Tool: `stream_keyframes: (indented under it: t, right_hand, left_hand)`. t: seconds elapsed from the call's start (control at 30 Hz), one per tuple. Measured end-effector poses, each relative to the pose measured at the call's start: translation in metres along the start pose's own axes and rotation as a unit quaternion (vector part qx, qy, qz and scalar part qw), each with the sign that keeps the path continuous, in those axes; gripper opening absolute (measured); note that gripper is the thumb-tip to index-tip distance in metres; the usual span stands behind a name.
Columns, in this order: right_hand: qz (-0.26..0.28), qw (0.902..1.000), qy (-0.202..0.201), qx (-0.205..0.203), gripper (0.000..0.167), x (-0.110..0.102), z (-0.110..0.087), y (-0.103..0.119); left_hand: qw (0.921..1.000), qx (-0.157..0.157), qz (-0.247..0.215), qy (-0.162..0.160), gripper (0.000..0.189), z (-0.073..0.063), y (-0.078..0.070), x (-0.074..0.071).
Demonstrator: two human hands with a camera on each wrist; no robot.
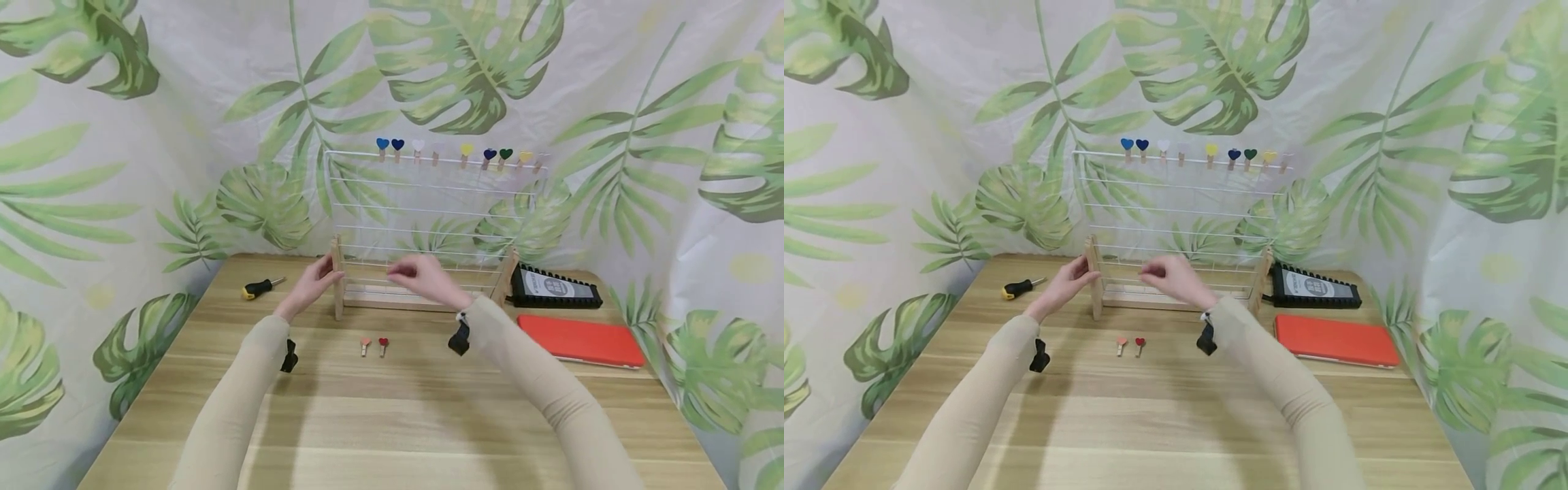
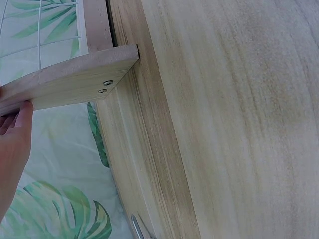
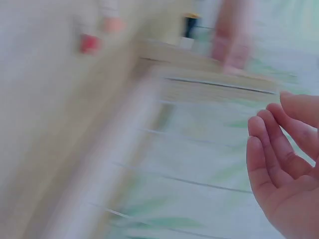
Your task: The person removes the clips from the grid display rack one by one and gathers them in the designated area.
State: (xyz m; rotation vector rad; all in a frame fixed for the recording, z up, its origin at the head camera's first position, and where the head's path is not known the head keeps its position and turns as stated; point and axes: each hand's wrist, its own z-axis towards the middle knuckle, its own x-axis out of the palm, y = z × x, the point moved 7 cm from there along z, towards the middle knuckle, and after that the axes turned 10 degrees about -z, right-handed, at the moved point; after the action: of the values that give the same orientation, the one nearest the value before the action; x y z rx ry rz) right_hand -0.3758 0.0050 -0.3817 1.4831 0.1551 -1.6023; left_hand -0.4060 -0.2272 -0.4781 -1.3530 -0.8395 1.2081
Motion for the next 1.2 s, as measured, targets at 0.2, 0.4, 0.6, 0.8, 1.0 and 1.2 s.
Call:
stream_keyframes:
  t: [0.2, 0.4, 0.6, 0.8, 1.0, 1.2]
  right_hand:
    - [0.008, 0.9979, -0.063, -0.012, 0.02, -0.087, 0.02, 0.036]
    - [-0.007, 0.9882, -0.147, -0.043, 0.021, -0.161, 0.039, 0.066]
    - [-0.056, 0.9805, -0.184, -0.037, 0.023, -0.202, 0.059, 0.075]
    - [-0.077, 0.9848, -0.153, -0.031, 0.025, -0.209, 0.083, 0.077]
    - [-0.1, 0.9901, -0.092, -0.036, 0.026, -0.201, 0.102, 0.081]
    - [-0.125, 0.99, -0.059, -0.028, 0.024, -0.196, 0.11, 0.086]
  left_hand:
    - [1.0, -0.008, 0.0, 0.002, 0.067, -0.003, 0.004, 0.0]
    - [1.0, -0.005, -0.002, -0.002, 0.066, -0.005, 0.004, 0.002]
    - [1.0, -0.004, -0.001, 0.0, 0.067, -0.005, 0.002, 0.001]
    - [0.9999, -0.01, -0.005, 0.001, 0.067, -0.006, 0.003, 0.0]
    - [0.9999, -0.006, -0.008, -0.004, 0.067, -0.005, 0.002, 0.0]
    - [1.0, -0.003, -0.001, -0.008, 0.068, -0.003, -0.002, 0.0]
